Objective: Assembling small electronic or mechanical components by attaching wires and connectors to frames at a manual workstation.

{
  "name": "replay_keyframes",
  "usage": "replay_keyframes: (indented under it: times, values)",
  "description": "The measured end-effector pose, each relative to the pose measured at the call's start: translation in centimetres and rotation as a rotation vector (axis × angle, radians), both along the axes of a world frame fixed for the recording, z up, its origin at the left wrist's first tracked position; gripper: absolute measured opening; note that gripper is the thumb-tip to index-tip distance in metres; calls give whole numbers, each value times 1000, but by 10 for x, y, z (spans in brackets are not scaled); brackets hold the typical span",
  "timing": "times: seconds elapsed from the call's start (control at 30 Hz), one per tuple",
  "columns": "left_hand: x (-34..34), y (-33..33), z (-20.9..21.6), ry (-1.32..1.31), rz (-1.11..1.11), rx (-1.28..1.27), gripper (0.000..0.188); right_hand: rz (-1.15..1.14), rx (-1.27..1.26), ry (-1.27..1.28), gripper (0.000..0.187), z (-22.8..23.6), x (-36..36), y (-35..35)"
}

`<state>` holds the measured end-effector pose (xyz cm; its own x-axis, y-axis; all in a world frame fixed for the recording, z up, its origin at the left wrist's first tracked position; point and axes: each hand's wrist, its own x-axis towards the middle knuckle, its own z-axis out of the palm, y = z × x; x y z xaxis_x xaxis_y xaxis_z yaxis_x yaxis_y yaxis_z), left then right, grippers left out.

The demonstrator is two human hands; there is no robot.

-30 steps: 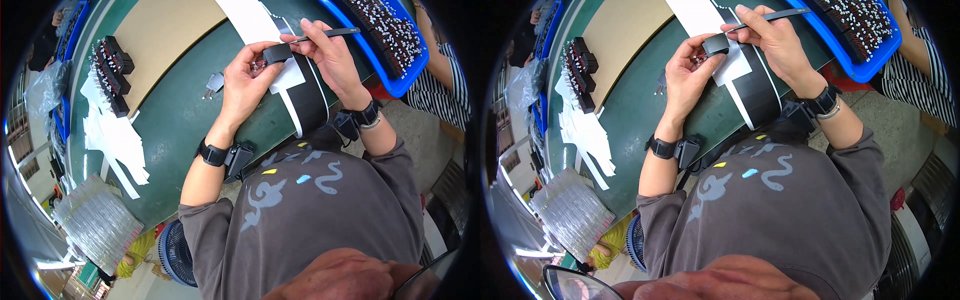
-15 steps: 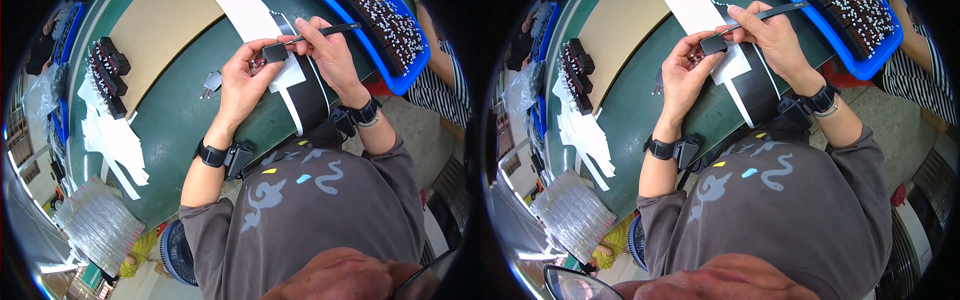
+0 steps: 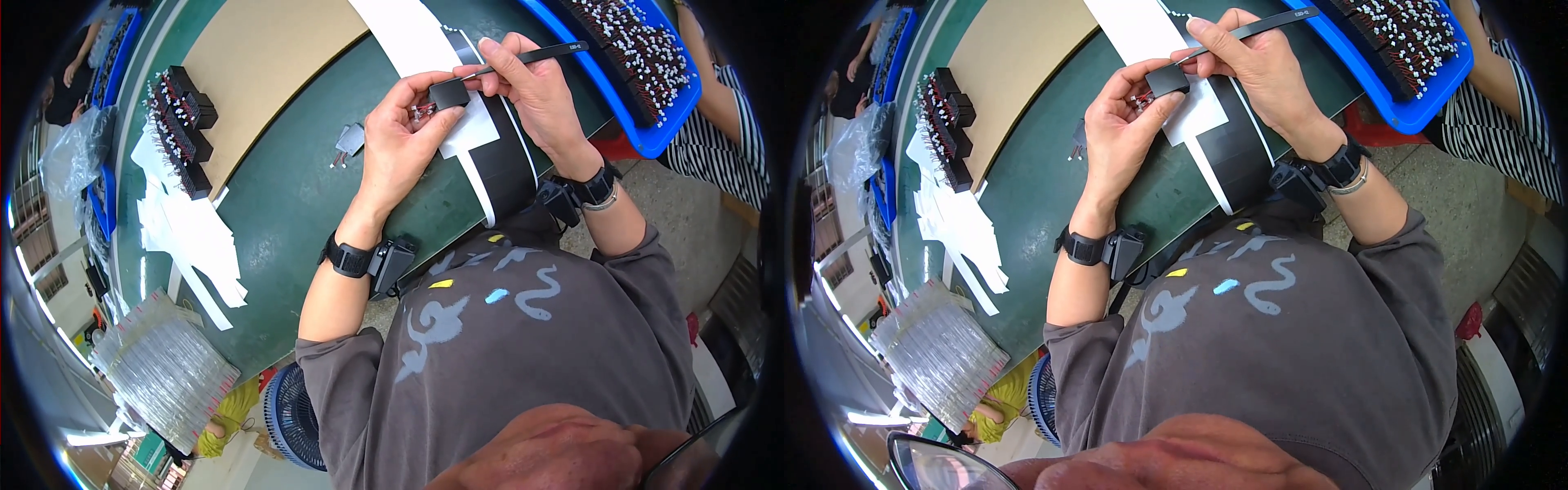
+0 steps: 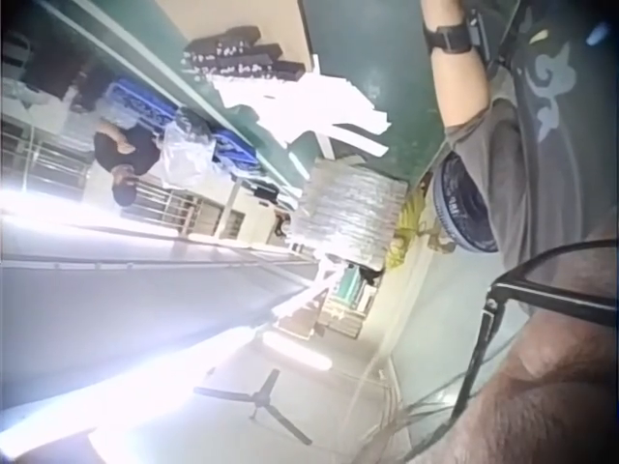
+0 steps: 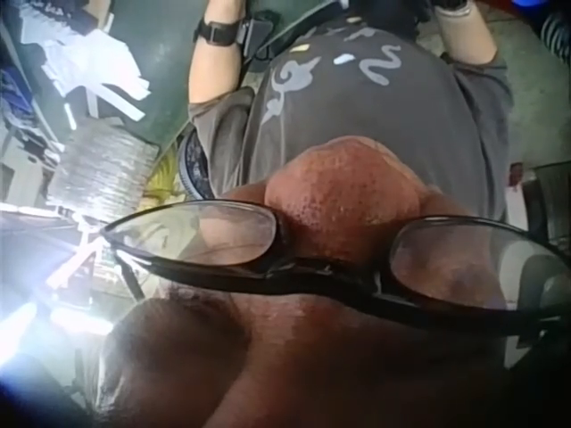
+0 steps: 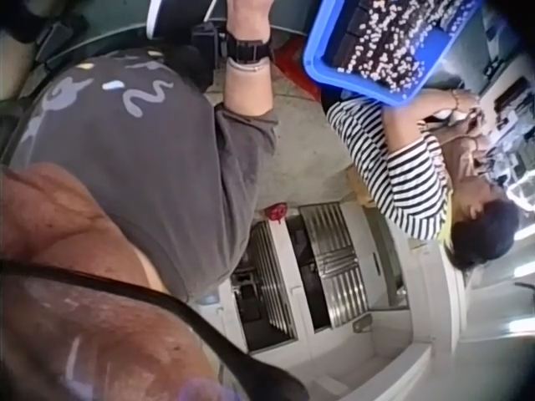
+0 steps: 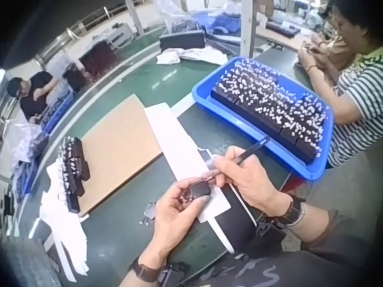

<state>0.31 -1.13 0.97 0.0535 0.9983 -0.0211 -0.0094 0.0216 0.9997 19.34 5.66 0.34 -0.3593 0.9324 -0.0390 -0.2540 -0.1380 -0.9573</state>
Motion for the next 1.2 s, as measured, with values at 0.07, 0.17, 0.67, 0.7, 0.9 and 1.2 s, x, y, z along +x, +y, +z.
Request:
replay_keyframes:
  times: [0.07, 0.17, 0.67, 0.7, 0.9, 1.2]
  values:
    - [1, 0, 2, -2, 3, 0, 42, -3, -11, -11, 29, 0, -1, 0]
    - [2, 0, 4, -7, 8, -1, 42, -9, -15, -6, 28, -1, -1, -1]
    - [1, -2, 1, -62, -2, -23, 42, -1, 50, 4, 26, 6, -4, -4]
    - [1, -1, 1, -61, -2, -22, 42, 1, 51, 8, 26, 6, -4, -4]
    - [2, -2, 5, -33, 1, -21, 43, 1, 43, 18, 27, 3, -3, -3]
    - [0, -1, 3, -22, 4, -11, 40, 18, 18, 73, 20, 1, -1, -2]
